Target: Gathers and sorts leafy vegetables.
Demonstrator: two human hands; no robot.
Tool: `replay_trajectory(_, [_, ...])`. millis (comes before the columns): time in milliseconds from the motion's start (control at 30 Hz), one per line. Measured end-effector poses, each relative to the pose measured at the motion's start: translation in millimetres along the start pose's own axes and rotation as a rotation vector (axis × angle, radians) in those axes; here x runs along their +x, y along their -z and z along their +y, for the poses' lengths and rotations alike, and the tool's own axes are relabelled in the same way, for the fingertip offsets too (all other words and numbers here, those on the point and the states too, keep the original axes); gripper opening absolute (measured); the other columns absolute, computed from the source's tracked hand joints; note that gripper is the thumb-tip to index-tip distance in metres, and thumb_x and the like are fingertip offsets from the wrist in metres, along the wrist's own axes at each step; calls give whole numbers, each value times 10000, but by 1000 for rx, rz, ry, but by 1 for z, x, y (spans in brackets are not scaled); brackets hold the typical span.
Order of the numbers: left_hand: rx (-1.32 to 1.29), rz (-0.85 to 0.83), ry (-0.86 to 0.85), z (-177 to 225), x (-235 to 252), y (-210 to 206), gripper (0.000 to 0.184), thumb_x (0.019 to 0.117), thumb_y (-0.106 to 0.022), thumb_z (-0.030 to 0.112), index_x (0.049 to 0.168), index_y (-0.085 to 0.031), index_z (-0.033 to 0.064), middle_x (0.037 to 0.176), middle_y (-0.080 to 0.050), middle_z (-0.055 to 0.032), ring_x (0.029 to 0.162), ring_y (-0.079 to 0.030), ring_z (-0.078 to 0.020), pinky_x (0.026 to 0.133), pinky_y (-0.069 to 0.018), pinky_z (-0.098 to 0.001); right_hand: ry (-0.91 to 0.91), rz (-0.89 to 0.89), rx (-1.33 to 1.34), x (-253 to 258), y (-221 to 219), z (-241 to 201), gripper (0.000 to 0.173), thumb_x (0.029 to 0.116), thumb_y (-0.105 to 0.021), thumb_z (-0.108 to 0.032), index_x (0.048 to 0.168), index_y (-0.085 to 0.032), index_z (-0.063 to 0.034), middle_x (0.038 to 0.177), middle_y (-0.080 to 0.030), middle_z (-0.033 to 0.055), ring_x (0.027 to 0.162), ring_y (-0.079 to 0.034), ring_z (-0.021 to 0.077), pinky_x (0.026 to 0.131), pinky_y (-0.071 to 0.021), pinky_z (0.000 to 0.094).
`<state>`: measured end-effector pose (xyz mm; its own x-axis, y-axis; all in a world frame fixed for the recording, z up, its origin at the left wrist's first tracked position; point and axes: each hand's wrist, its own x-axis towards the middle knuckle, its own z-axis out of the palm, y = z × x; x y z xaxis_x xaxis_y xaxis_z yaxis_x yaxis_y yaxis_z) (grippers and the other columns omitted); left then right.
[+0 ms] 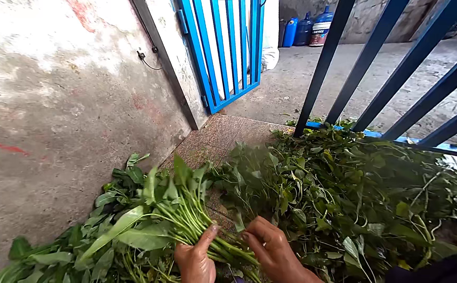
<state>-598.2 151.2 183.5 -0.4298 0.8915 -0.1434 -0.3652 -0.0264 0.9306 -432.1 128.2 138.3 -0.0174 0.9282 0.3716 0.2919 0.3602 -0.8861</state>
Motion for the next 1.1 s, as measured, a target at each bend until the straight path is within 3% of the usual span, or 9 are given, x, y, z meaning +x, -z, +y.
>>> replay_trajectory(100, [-12,49,8,3,6,7,411,751,-708,-182,1129,-566,-111,892,-728,-190,763,-742,-248,694,-653,-403,-12,8,-9,-13,9,10,173,1009,-627,-188,963,-740,-64,925,-675,36,831,-654,87,726,-575,232])
replay_trajectory(267, [-5,79,-14,4,6,4,403,732,-725,-192,1099,-585,-103,877,-730,-170,764,-744,-224,696,-655,-380,247,-33,-213,-11,3,13,210,907,-787,-238,1047,-726,-94,987,-700,69,895,-690,138,780,-609,280])
replay_trajectory(400, [-9,136,-18,5,8,5,391,742,-718,-203,1094,-582,-102,863,-723,-173,740,-736,-223,676,-650,-373,488,7,-518,-13,-11,19,82,972,-642,-163,995,-688,-99,906,-681,66,815,-682,188,688,-597,296])
replay_trajectory(567, [19,203,-114,18,16,18,352,764,-708,-182,1079,-575,-97,809,-707,-161,681,-721,-230,649,-647,-379,453,-112,-602,-20,-15,24,136,956,-556,-219,848,-606,-153,806,-580,32,741,-604,202,591,-520,338])
replay_trajectory(633, [33,218,-146,24,19,22,348,755,-705,-191,1064,-577,-93,787,-712,-158,663,-722,-232,635,-646,-374,383,-115,-472,-19,-19,23,106,958,-602,-223,956,-666,-139,885,-630,50,821,-643,197,658,-561,330])
replay_trajectory(700, [42,207,-151,25,19,25,362,746,-692,-204,1066,-568,-90,793,-713,-153,672,-727,-232,639,-651,-373,361,-83,-377,-13,-26,21,250,937,-686,-243,1162,-696,-135,1012,-689,72,924,-685,194,761,-601,324])
replay_trajectory(733, [44,198,-148,25,18,24,363,744,-692,-204,1066,-569,-91,794,-713,-154,673,-727,-232,637,-651,-374,376,-67,-347,-8,-31,20,289,939,-710,-247,1209,-696,-145,1036,-695,73,947,-688,189,788,-604,319])
replay_trajectory(900, [43,182,-96,23,17,25,339,755,-690,-190,1057,-568,-100,767,-710,-172,636,-721,-251,605,-648,-389,511,-28,-394,5,-47,20,112,967,-642,-139,1070,-676,-115,912,-673,61,817,-674,187,707,-590,307])
replay_trajectory(1100, [56,276,-117,24,22,34,320,785,-674,-191,1061,-553,-83,744,-691,-147,619,-700,-233,602,-637,-375,582,-69,-553,-8,-56,22,73,969,-582,-163,943,-597,-96,803,-598,55,697,-615,208,614,-552,330])
